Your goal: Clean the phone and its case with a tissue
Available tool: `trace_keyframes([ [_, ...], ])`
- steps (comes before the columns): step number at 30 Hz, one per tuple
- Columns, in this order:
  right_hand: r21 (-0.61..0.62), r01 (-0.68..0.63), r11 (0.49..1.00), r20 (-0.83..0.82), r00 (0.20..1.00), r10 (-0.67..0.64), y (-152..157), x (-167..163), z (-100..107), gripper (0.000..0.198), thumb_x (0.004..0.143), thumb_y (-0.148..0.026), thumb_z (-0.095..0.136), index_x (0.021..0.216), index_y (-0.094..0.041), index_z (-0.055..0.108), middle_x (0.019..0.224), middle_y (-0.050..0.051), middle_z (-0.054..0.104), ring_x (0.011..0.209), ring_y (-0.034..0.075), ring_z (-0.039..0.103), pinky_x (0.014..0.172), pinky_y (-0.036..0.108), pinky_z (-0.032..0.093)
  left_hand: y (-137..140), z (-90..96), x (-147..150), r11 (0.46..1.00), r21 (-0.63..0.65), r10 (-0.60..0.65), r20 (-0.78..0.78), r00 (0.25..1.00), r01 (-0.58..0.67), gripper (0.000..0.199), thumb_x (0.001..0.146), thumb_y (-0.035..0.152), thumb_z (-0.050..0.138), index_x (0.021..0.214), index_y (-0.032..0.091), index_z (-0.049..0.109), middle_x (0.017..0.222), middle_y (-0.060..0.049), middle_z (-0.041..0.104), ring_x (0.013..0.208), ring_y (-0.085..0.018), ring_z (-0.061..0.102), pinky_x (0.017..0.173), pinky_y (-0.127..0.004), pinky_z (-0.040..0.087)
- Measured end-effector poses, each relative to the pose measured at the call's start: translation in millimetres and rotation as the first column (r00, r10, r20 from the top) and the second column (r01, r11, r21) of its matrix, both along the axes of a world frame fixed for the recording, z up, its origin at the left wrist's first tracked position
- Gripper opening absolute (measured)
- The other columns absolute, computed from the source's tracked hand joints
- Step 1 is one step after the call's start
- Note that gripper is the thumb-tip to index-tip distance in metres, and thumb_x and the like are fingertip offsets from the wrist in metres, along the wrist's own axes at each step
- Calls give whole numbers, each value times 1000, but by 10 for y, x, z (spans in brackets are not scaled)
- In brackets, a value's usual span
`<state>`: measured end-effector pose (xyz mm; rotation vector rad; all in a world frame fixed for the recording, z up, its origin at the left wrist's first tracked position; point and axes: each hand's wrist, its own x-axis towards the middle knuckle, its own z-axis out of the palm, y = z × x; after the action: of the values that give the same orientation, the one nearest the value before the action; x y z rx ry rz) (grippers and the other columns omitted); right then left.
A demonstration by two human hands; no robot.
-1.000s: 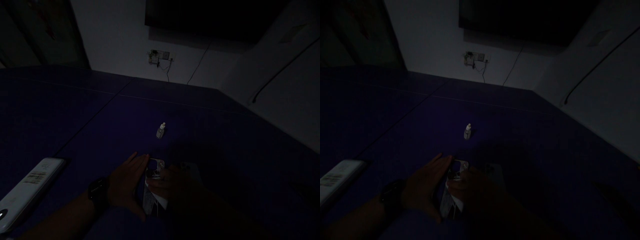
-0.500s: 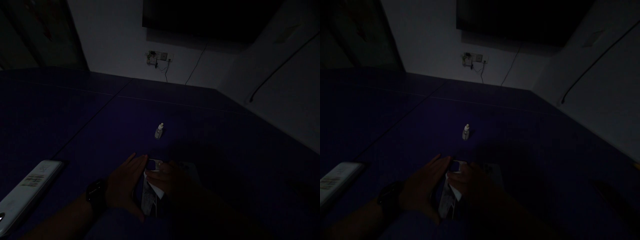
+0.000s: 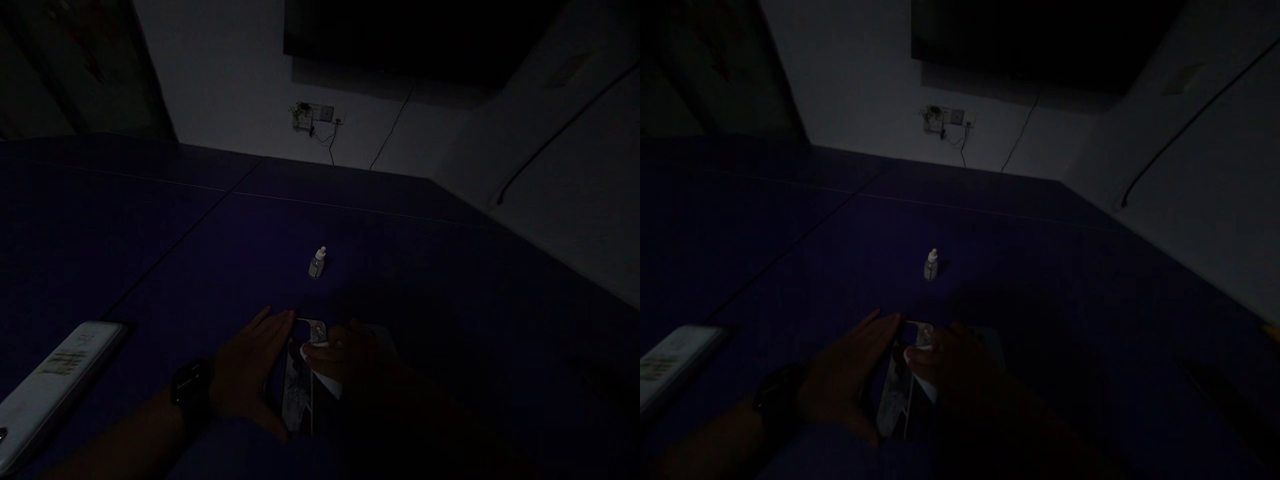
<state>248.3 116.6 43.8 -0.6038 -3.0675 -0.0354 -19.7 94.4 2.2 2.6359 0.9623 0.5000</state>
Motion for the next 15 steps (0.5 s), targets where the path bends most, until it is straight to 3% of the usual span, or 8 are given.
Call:
trace_keyframes([
  [3,-15,-75,997,10,997,76,-37,-23,9,39,96,-28,57,134,-23,62,139,3,65,106,24,58,79,40,39,-5,18,6,1000,3,4,-5,1000,-4,154,57,97,62,158,19,-24,162,-30,26,145,-48,36,120,-71,19],
  [7,12,-19,1000,-58,998,19,-79,-111,-11,34,103,-22,46,133,-22,62,145,3,61,105,23,58,82,39,39,-4,20,5,1000,20,0,-2,1000,0,152,59,97,61,158,19,-24,163,-29,25,145,-49,36,120,-71,20],
  [10,8,24,1000,-43,999,-24,-57,-67,-19,34,99,-23,54,132,-22,63,141,2,64,109,25,58,83,40,38,0,6,2,1000,13,-6,8,1000,5,151,60,97,60,158,18,-23,163,-28,24,145,-49,36,121,-70,19],
  [15,12,-40,999,-21,999,41,-59,-66,2,32,101,-26,51,131,-24,63,141,-1,64,106,24,59,82,40,39,-7,-3,1,1000,9,3,18,1000,-3,150,60,97,60,159,17,-21,163,-28,26,144,-49,38,121,-70,19],
])
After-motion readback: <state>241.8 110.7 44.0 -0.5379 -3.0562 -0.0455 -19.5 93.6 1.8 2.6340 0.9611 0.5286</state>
